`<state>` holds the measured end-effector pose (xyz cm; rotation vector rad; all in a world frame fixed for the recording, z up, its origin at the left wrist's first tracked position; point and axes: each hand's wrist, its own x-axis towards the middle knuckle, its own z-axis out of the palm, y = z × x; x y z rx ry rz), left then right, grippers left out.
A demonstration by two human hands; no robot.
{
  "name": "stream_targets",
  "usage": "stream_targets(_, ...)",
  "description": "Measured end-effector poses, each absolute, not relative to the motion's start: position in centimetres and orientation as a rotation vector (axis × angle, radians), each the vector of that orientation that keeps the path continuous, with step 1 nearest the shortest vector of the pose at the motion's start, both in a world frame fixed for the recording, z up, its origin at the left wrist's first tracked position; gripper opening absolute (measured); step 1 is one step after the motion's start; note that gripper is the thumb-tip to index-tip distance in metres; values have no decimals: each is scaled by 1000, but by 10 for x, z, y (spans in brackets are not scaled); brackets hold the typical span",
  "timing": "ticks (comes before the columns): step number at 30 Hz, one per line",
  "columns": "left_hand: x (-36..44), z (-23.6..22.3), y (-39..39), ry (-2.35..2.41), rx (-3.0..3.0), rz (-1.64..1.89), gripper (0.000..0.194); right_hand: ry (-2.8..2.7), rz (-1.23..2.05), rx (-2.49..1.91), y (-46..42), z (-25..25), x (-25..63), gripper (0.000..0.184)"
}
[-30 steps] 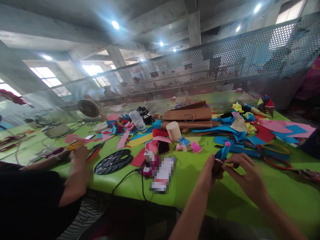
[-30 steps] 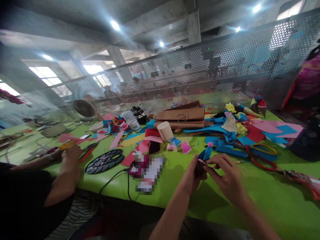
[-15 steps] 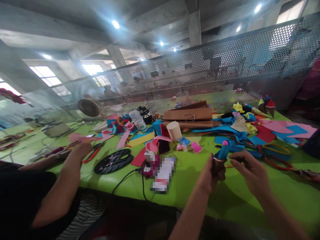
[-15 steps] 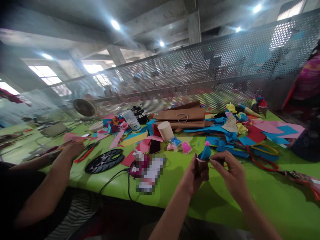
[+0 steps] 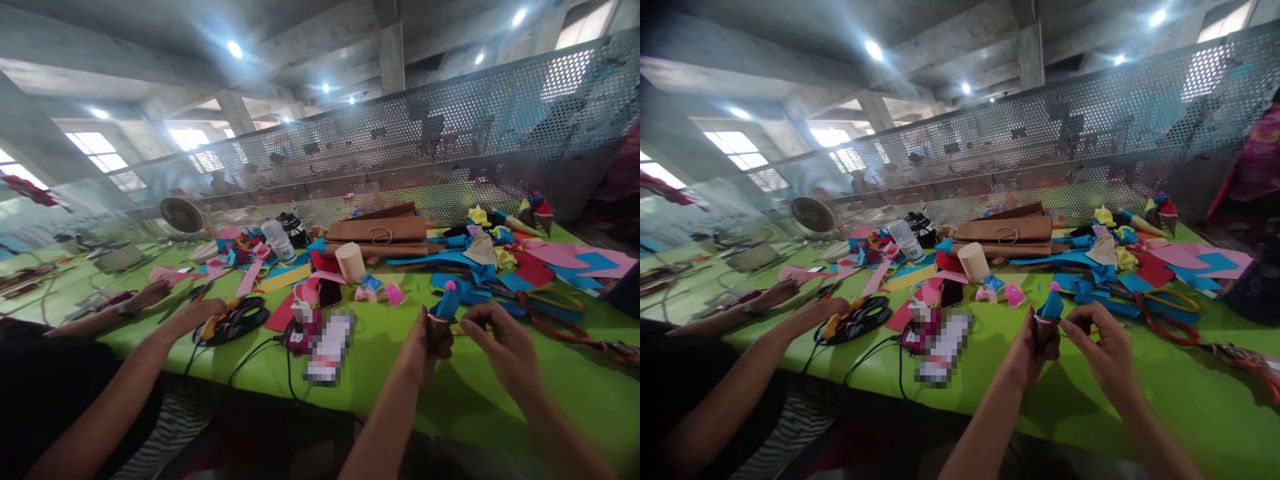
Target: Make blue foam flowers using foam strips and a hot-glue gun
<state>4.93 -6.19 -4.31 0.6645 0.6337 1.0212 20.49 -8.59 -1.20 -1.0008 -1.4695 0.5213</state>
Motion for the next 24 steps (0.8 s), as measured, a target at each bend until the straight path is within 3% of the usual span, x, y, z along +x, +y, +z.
stream_targets(5,49,-39,-67,637,749,1154,81,-1320,677,-1133,-84,-28,214,26)
stream_targets(14,49,-28,-84,805,1393,1383,56,-882,1149,-1000,-103,-53,204,31)
stream_targets(24,50,-20,-91,860,1584,1342,51,-813,1261,-895,-97,-55,205,39)
